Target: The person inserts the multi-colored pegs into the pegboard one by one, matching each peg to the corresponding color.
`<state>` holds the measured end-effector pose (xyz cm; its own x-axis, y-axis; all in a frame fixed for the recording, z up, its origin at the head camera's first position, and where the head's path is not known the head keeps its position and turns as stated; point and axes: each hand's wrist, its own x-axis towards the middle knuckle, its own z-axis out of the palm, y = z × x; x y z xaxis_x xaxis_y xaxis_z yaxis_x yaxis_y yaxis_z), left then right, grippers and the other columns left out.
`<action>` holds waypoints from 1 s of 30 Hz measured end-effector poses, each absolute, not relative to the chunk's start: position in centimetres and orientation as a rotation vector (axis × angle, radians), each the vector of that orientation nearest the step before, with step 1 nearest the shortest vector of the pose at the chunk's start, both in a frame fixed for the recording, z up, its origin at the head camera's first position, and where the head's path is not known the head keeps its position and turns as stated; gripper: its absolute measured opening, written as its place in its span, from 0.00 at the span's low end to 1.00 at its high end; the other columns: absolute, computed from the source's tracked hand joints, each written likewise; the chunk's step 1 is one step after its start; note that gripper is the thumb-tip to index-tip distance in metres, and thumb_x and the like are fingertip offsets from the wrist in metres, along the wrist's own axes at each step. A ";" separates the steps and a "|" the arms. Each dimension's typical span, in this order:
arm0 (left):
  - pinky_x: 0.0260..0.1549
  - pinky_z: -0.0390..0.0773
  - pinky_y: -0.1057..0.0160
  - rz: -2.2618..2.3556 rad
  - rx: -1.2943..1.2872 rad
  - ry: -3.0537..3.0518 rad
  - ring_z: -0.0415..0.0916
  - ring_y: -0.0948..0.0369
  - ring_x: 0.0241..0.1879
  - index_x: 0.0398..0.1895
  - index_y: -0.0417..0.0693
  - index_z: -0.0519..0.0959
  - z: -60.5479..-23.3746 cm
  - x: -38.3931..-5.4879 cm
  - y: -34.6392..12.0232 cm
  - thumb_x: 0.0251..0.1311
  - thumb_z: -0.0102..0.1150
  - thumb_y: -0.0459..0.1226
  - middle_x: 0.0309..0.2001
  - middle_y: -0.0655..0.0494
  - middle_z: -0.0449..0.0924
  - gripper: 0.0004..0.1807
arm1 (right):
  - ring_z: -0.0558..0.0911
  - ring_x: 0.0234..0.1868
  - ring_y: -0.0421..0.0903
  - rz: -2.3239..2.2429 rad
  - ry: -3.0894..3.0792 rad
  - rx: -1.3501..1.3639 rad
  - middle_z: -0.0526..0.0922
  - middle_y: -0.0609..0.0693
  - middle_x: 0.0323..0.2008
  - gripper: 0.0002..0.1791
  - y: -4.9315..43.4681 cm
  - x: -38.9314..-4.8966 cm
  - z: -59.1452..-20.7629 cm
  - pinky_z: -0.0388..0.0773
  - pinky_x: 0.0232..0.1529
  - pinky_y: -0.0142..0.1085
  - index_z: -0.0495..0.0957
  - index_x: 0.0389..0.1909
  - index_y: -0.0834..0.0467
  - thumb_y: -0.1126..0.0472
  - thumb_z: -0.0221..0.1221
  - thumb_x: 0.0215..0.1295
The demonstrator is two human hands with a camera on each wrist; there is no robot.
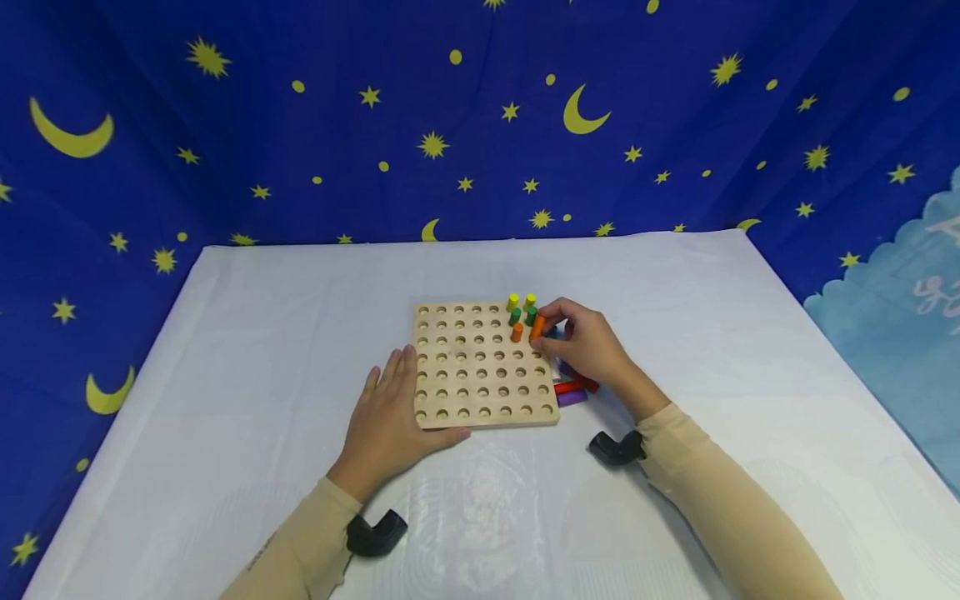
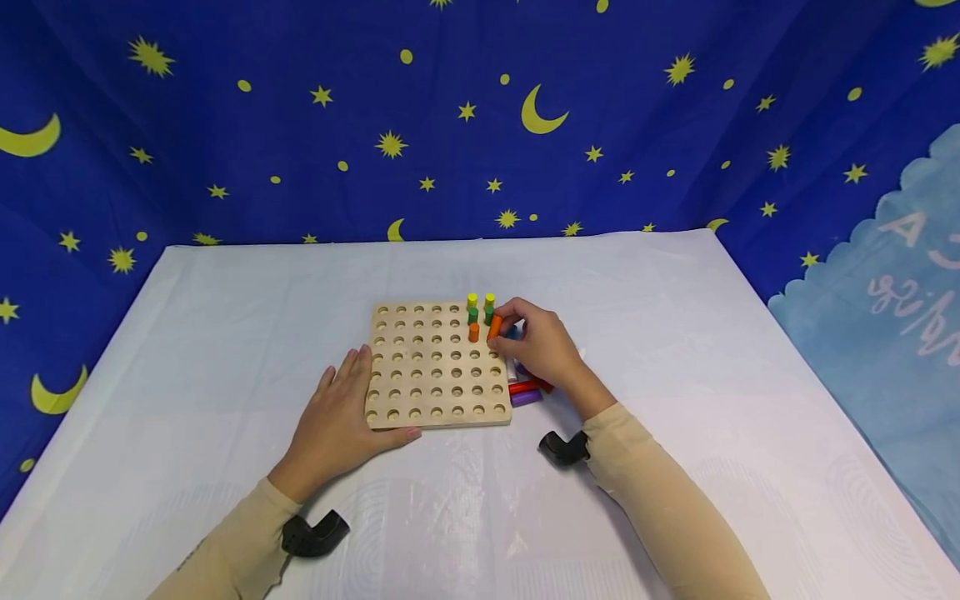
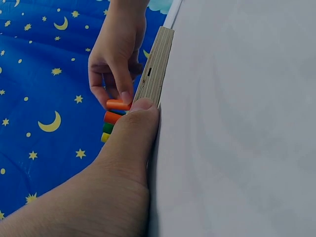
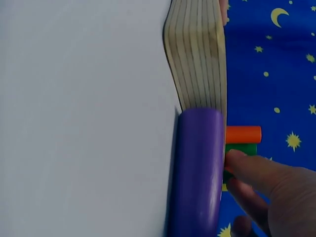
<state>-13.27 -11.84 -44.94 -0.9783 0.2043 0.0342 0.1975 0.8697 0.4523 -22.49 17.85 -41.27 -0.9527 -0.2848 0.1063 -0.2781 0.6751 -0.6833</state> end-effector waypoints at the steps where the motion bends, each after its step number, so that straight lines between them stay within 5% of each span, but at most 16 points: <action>1: 0.78 0.42 0.45 0.729 0.326 3.024 0.41 0.48 0.80 0.79 0.36 0.41 -44.9 -13.3 -11.8 0.36 0.61 0.78 0.80 0.41 0.43 0.78 | 0.71 0.28 0.47 -1.147 2.884 -0.486 0.86 0.48 0.41 0.19 17.8 -22.5 -41.3 0.68 0.29 0.34 0.79 0.51 0.53 0.58 0.70 0.59; 10: 0.78 0.42 0.45 0.739 0.327 3.018 0.41 0.48 0.80 0.79 0.36 0.41 -44.8 -13.2 -11.8 0.37 0.62 0.77 0.80 0.41 0.43 0.78 | 0.74 0.26 0.43 -0.981 2.965 -0.549 0.86 0.49 0.42 0.10 17.1 -22.2 -40.8 0.72 0.25 0.34 0.83 0.43 0.52 0.61 0.69 0.60; 23: 0.78 0.41 0.45 0.739 0.328 3.018 0.41 0.48 0.80 0.79 0.37 0.40 -45.2 -13.3 -11.8 0.36 0.60 0.79 0.80 0.42 0.42 0.79 | 0.79 0.38 0.47 -1.136 2.945 -0.464 0.84 0.51 0.49 0.18 19.5 -22.0 -39.9 0.77 0.38 0.38 0.80 0.56 0.55 0.54 0.63 0.68; 30: 0.78 0.41 0.45 0.738 0.330 3.016 0.41 0.47 0.80 0.79 0.38 0.40 -45.1 -13.3 -11.8 0.37 0.59 0.79 0.80 0.42 0.42 0.78 | 0.73 0.32 0.47 -0.924 2.819 -0.423 0.83 0.51 0.43 0.14 23.7 -21.5 -38.9 0.71 0.29 0.34 0.81 0.54 0.55 0.58 0.59 0.70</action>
<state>-13.28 -11.82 -45.08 -0.9774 0.2090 0.0314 0.1998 0.8658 0.4588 -21.47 23.68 -38.93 -0.9499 -0.3086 -0.0495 -0.2194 0.7712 -0.5975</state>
